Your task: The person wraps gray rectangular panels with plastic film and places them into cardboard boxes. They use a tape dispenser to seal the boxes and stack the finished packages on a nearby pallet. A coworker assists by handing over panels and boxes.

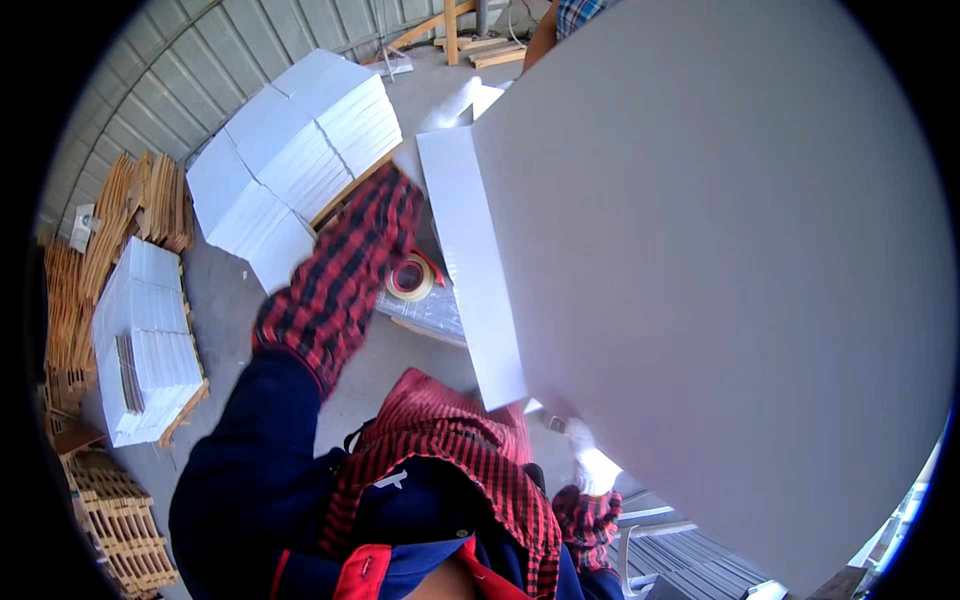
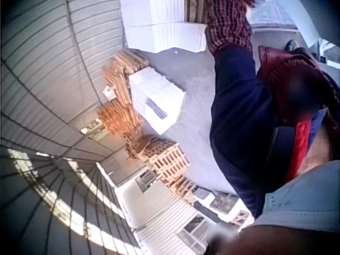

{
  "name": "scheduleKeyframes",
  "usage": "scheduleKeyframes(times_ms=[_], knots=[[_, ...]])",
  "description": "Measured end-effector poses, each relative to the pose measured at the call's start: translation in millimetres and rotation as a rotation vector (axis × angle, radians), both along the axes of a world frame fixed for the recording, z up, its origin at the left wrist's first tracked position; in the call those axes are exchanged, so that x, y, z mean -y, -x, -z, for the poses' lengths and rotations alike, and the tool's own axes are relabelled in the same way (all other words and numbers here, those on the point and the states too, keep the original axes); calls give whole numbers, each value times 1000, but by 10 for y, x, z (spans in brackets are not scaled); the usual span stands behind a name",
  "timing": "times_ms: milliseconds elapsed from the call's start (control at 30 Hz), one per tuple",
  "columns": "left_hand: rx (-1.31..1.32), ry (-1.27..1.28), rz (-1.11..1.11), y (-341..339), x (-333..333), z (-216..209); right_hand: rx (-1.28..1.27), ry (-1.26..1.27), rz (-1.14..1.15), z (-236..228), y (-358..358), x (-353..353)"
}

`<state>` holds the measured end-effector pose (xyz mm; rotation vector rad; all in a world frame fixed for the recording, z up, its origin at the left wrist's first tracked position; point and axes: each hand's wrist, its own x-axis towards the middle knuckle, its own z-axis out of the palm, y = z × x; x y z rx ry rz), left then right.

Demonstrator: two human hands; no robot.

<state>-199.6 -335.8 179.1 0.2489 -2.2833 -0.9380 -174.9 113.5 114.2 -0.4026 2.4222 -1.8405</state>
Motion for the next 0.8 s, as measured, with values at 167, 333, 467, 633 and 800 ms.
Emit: scheduleKeyframes(times_ms=[167,333,467,633,800], knots=[[399,49,154,330,826,-257,83,79,-146,22,-163,707],[541,28,345,779,1319,-120,86,-19,-176,3,-326,1472],[590,41,407,897,1770,-23,71,-42,-146,20,-345,2035],[558,85,542,1211,1509,185,-32,-105,2,1,-525,2214],[556,114,579,1330,1342,359,-65,-155,75,-45,-724,2425]])
